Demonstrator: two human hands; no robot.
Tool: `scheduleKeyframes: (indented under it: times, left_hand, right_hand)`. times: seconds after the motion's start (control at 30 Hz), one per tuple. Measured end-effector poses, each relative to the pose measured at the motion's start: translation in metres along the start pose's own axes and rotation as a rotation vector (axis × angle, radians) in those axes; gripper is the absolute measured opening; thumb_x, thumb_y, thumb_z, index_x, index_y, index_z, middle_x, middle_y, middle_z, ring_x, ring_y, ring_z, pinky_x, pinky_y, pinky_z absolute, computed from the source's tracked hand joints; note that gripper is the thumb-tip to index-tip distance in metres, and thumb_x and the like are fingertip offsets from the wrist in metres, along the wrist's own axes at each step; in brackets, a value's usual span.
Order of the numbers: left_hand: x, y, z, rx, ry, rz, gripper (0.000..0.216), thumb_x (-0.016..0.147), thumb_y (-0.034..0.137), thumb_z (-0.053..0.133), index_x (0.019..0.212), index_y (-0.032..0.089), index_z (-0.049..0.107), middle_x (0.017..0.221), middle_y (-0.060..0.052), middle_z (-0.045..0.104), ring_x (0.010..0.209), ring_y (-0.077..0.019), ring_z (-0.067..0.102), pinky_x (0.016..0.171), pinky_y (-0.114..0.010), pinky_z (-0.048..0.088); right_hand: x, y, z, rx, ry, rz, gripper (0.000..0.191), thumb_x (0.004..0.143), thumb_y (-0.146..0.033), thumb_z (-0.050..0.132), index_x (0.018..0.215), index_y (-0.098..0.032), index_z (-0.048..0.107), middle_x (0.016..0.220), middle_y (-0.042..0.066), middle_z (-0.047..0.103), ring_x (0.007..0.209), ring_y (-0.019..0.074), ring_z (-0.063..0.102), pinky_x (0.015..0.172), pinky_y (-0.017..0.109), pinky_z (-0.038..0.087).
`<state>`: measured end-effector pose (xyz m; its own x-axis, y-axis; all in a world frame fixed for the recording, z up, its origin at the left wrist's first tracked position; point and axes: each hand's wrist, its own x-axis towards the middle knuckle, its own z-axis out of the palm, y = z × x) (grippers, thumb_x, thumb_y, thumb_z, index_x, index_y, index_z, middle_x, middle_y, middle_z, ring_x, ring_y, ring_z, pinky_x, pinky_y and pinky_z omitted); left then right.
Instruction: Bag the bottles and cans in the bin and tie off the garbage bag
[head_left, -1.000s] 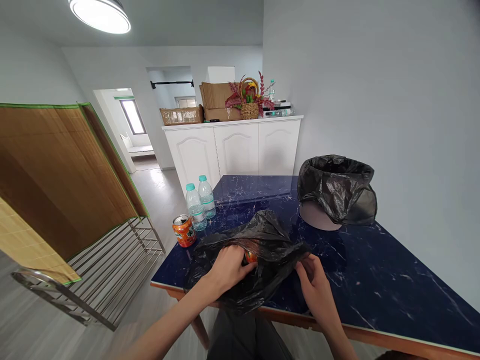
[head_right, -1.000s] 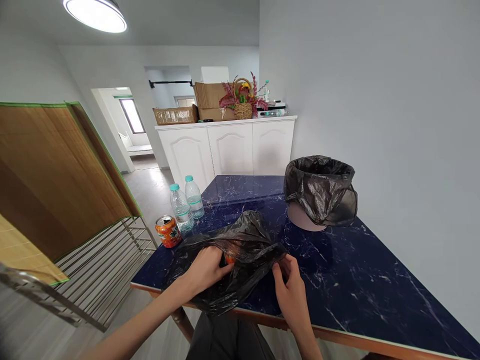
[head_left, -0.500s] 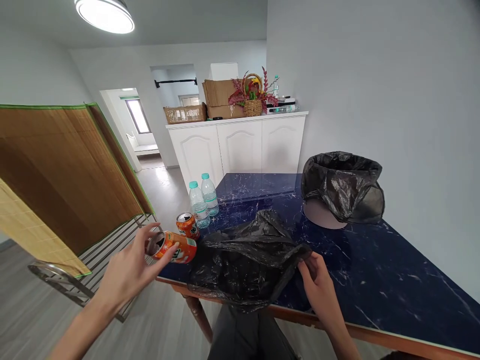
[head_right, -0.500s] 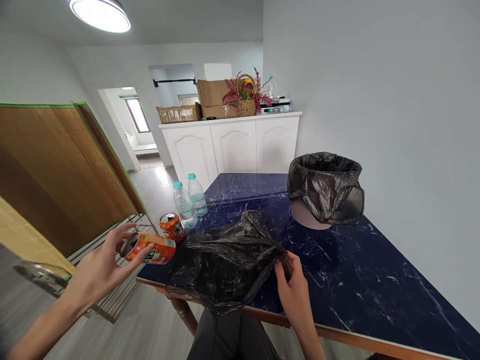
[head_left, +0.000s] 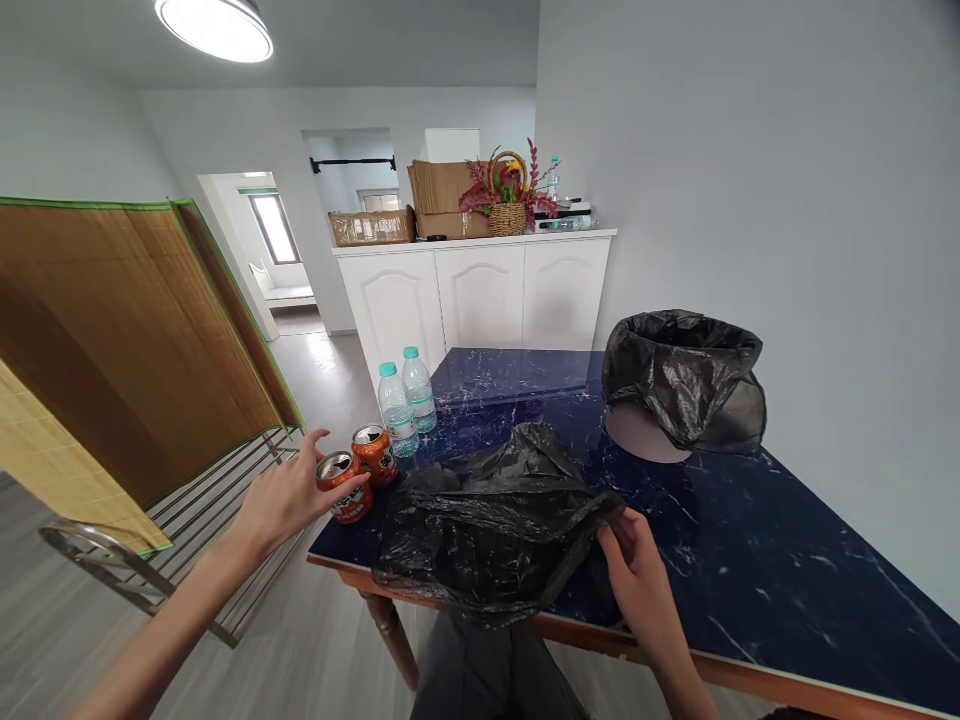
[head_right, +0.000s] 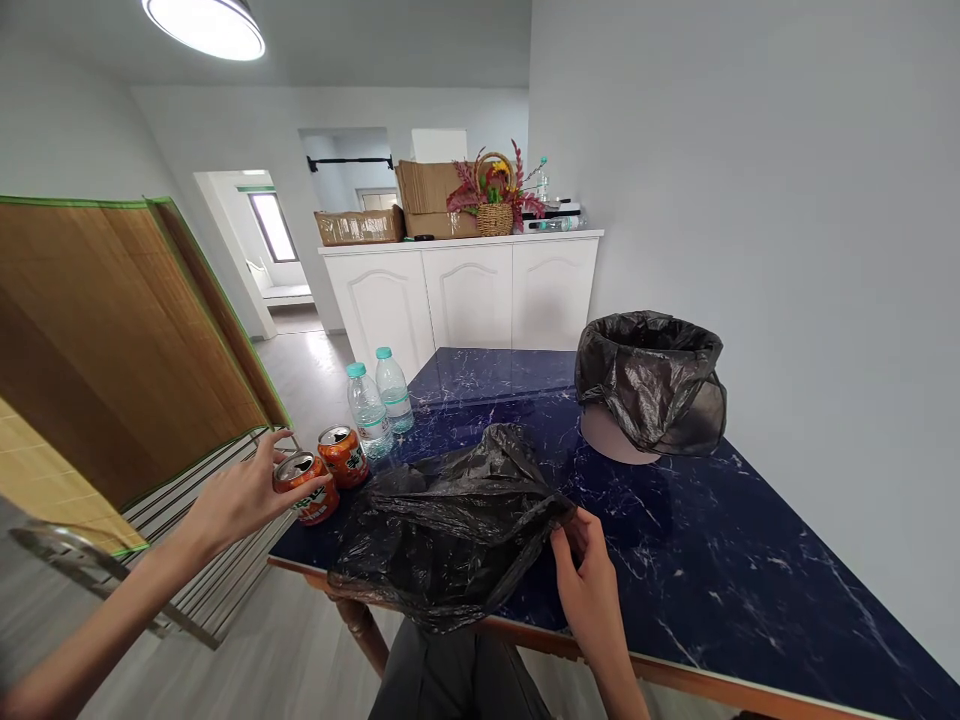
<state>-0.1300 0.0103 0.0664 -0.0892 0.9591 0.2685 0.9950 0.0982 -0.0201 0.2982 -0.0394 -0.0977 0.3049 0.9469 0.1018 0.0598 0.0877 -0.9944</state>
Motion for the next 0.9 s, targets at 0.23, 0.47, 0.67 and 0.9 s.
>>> scheduleKeyframes:
  times: [0.23,0.47,0.67,0.9]
  left_hand:
    - [-0.029,-0.015,0.003,-0.072,0.133,0.016,0.107,0.081,0.083,0.062,0.161,0.021,0.027,0.147,-0.020,0.061,0.110,-0.0420,0.073,0.073,-0.042,0.057]
    - [-0.066,0.034,0.013,-0.266,0.239,0.529,0.052,0.100,0.044,0.065,0.148,0.029,0.050,0.145,-0.013,0.059,0.131,-0.0324,0.062,0.110,-0.045,0.052]
    - [-0.035,0.084,0.036,-0.337,0.008,0.696,0.084,0.071,-0.001,0.059,0.149,0.030,0.056,0.145,-0.009,0.066,0.138,-0.0341,0.056,0.117,-0.055,0.045]
    - [-0.006,0.113,-0.015,-0.581,0.025,0.513,0.072,0.067,0.004,0.044,0.131,0.023,0.071,0.123,-0.005,0.077,0.117,-0.0276,0.070,0.106,-0.042,0.053]
  right_hand:
    - [-0.008,-0.014,-0.004,0.100,0.096,0.029,0.055,0.093,-0.067,0.066,0.132,-0.030,0.060,0.131,0.010,0.072,0.121,0.0328,0.070,0.098,0.044,0.062]
    - [-0.039,-0.049,0.010,0.003,-0.044,-0.122,0.043,0.094,-0.064,0.069,0.119,-0.029,0.073,0.114,0.011,0.075,0.108,0.0319,0.074,0.085,0.038,0.065]
    - [-0.058,-0.055,-0.006,-0.055,-0.204,-0.224,0.037,0.097,-0.059,0.066,0.120,-0.032,0.076,0.113,0.012,0.075,0.103,0.0321,0.075,0.075,0.034,0.064]
    - [-0.069,-0.068,-0.002,-0.216,0.209,-0.385,0.101,0.080,-0.068,0.080,0.163,-0.033,0.033,0.141,0.016,0.052,0.127,0.0414,0.057,0.108,0.058,0.051]
